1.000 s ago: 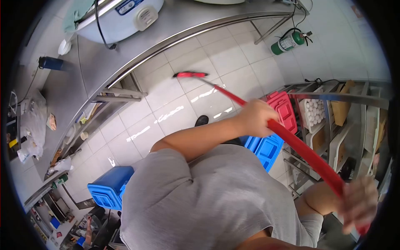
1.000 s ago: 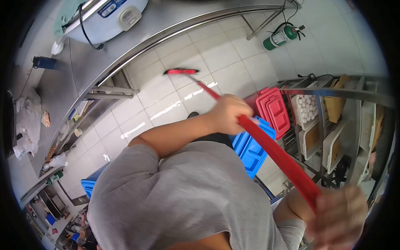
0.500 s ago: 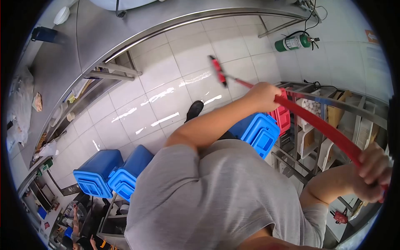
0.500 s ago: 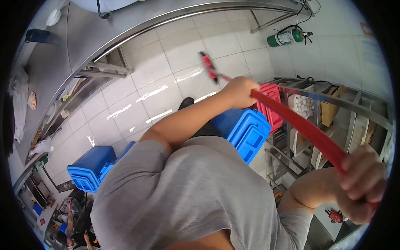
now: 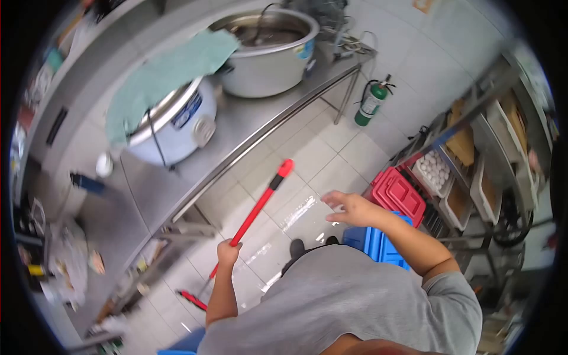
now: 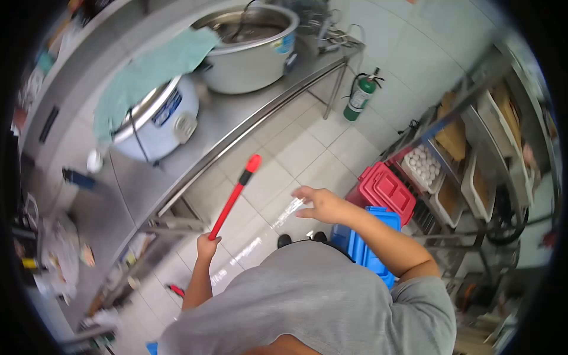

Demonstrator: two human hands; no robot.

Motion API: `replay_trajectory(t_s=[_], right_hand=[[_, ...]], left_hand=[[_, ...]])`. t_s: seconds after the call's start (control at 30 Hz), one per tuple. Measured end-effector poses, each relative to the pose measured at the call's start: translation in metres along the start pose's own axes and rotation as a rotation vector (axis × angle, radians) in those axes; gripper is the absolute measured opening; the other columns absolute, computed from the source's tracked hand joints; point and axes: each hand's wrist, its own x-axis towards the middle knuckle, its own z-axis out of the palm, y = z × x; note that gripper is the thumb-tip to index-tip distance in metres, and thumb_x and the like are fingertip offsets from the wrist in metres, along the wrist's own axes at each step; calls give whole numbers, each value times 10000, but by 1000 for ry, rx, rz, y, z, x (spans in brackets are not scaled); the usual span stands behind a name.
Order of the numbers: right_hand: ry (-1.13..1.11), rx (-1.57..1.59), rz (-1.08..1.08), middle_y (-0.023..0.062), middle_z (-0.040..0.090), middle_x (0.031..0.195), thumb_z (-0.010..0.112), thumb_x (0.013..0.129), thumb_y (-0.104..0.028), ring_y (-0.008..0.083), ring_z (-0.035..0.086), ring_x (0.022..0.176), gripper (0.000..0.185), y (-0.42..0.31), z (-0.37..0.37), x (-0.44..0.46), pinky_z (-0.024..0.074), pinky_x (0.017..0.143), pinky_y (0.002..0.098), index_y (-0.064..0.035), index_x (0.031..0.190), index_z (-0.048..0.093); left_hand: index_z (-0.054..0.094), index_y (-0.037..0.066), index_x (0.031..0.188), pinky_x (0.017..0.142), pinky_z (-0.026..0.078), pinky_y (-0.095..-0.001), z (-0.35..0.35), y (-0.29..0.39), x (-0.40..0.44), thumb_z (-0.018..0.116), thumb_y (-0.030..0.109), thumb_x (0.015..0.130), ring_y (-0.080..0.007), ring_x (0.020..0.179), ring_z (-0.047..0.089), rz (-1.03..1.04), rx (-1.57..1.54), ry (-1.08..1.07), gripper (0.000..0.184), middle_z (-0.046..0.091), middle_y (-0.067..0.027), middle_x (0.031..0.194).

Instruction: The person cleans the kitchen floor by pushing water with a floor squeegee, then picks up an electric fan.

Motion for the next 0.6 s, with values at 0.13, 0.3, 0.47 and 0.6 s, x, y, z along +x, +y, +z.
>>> replay_trajectory(t_s=[0.13, 0.3, 0.47, 0.6], right_hand=[[112, -39, 174, 188, 631, 1044, 702, 775, -267, 292, 607, 978, 451, 57, -38, -45, 477, 846, 347, -30, 1133, 565], [320, 84, 245, 177, 640, 1006, 691, 782, -240, 271, 612, 968, 404, 99, -81, -73, 476, 833, 345, -23, 1106, 586], [463, 157, 216, 174, 627, 1045, 691, 781, -213, 252, 592, 1020, 392, 128, -146, -43, 472, 835, 352, -32, 1113, 586], [637, 166, 114, 154, 618, 1088, 680, 786, -185, 247, 576, 1055, 382, 163, -241, 39, 471, 847, 359, -43, 1126, 578]], left_hand=[[615, -11, 676, 541, 425, -370, -39, 53, 29, 727, 229, 692, -223, 512, 535, -21, -106, 85, 265, 557, -127, 549], [557, -8, 633, 530, 416, -342, -31, 159, 67, 747, 239, 702, -175, 510, 471, 185, -150, -19, 320, 521, -98, 540], [571, 19, 627, 655, 467, -331, 30, 229, 143, 730, 152, 684, -196, 721, 596, 594, -23, -47, 214, 626, -75, 705], [622, 51, 672, 855, 432, -369, 72, 320, 223, 696, 132, 641, -281, 965, 549, 799, -24, -130, 114, 609, -136, 997]])
